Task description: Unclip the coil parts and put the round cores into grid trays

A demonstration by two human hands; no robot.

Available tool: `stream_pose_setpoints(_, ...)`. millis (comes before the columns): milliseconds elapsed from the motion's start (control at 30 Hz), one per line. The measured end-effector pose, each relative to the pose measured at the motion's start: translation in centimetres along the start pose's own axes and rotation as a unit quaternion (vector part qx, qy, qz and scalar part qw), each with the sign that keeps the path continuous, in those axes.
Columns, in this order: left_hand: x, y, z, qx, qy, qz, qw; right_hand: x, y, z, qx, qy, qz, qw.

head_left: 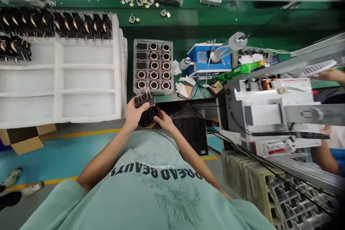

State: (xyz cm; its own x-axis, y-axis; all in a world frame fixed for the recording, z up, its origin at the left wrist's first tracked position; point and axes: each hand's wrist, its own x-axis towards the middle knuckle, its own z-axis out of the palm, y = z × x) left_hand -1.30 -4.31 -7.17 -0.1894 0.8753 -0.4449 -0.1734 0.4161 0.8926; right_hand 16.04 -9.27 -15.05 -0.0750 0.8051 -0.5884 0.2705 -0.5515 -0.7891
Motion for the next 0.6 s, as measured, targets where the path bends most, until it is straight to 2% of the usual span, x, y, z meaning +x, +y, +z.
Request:
stream_pose_setpoints(67, -1.0, -1.1, -0.9, 0.077, -0.039, -0.004, 0.996, -0.4, -0.7, -0.7, 0.105, 0.001, 0.006, 0.995)
stream_pose_setpoints(133, -1.9, -1.9, -1.3, 0.147, -0.096, -0.003, 0.985, -1.0, -2.1, -1.5, 0.201, -0.024, -0.016, 0.979)
stream_pose_setpoints(233, -2.6, -2.5, -1.2, 0.189, -0.165, 0.0, 0.968, -1.8, -4.2, -2.1, 0.233, -0.043, -0.066, 0.969)
stream_pose_setpoints(433, -2.7, -1.9, -0.6, 0.233, -0.21, 0.017, 0.949, -2.6, -5.1, -2.7, 0.234, 0.093, -0.086, 0.964)
stream_pose_setpoints(500, -2.6, -1.9, -0.5, 0.248, -0.231, 0.011, 0.941, -3.1, -5.0, -3.4, 0.233, 0.074, -0.088, 0.966)
stream_pose_setpoints(600, -2.6, -2.0, -0.4, 0.259, -0.27, 0.009, 0.927, -3.7, -5.4, -4.3, 0.195, -0.022, -0.081, 0.977)
